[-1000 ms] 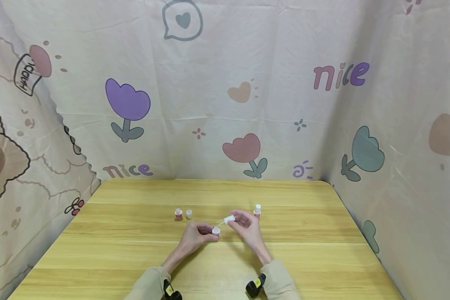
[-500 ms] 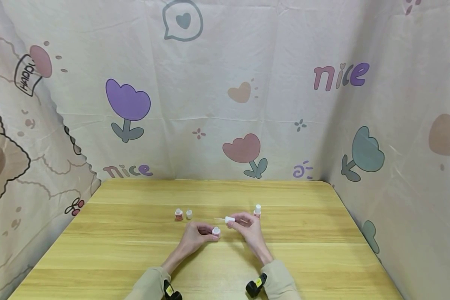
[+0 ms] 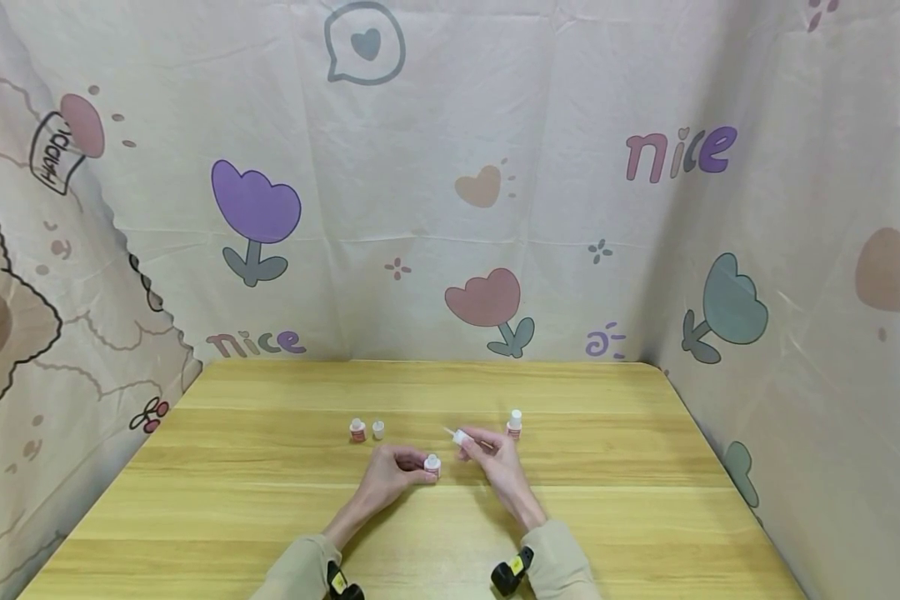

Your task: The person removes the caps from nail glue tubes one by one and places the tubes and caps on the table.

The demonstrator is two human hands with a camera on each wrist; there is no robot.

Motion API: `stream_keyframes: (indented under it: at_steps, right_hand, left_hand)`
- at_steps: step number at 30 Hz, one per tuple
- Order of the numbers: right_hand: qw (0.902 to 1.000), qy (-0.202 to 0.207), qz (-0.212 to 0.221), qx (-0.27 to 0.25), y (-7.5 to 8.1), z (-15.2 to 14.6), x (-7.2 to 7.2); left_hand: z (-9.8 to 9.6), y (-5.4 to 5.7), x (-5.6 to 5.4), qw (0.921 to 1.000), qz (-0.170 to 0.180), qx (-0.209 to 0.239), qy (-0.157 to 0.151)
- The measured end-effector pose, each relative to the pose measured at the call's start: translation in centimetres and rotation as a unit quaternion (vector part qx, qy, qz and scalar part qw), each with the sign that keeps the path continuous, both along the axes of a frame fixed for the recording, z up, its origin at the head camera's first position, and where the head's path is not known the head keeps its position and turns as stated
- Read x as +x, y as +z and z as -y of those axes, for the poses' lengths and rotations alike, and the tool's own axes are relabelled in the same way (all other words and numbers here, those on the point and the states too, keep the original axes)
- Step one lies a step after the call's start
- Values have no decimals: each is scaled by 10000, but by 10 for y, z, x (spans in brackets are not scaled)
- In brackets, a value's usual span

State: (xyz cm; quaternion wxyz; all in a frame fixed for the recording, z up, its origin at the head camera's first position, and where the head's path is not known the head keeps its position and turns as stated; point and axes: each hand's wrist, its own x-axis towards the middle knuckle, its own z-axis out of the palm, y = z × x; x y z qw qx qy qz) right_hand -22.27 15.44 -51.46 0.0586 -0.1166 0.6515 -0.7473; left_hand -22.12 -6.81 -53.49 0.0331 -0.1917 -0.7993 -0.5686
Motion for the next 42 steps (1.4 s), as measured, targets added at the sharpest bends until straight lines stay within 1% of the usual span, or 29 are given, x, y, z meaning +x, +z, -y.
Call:
stream_keyframes:
  at_steps: [5, 9, 13, 19, 28, 32, 37, 39, 42]
  right_hand:
    - [9994, 72, -2, 352, 1, 1, 0]
    - [9989, 192, -2, 417, 2, 1, 0]
    - [9989, 330, 19, 340, 1, 1, 0]
    - [9983, 571, 65, 88, 0, 1, -1]
    - [9982, 482, 313, 166, 0, 3, -1]
    - [9981, 481, 340, 197, 0, 2, -2]
    - [9984, 428, 297, 198, 0, 2, -2]
    - [9986, 366, 300, 233, 0, 3, -3]
    - [9986, 255, 339, 329, 0, 5, -4]
  left_hand:
    - [0, -1, 1, 10000, -1, 20, 22]
    - [0, -2, 1, 10000, -5, 31, 14]
    - [0, -2, 1, 10000, -15, -6, 11]
    - [0, -2, 1, 10000, -35, 10, 4]
    - [0, -2, 2, 10000, 13, -36, 17]
    - [-1, -2, 2, 10000, 21, -3, 15]
    - [-2, -3, 2, 9999, -42, 155, 11]
    - [-2, -2, 2, 9998, -69, 160, 60]
    - [-3, -1, 2, 9997, -71, 95, 230]
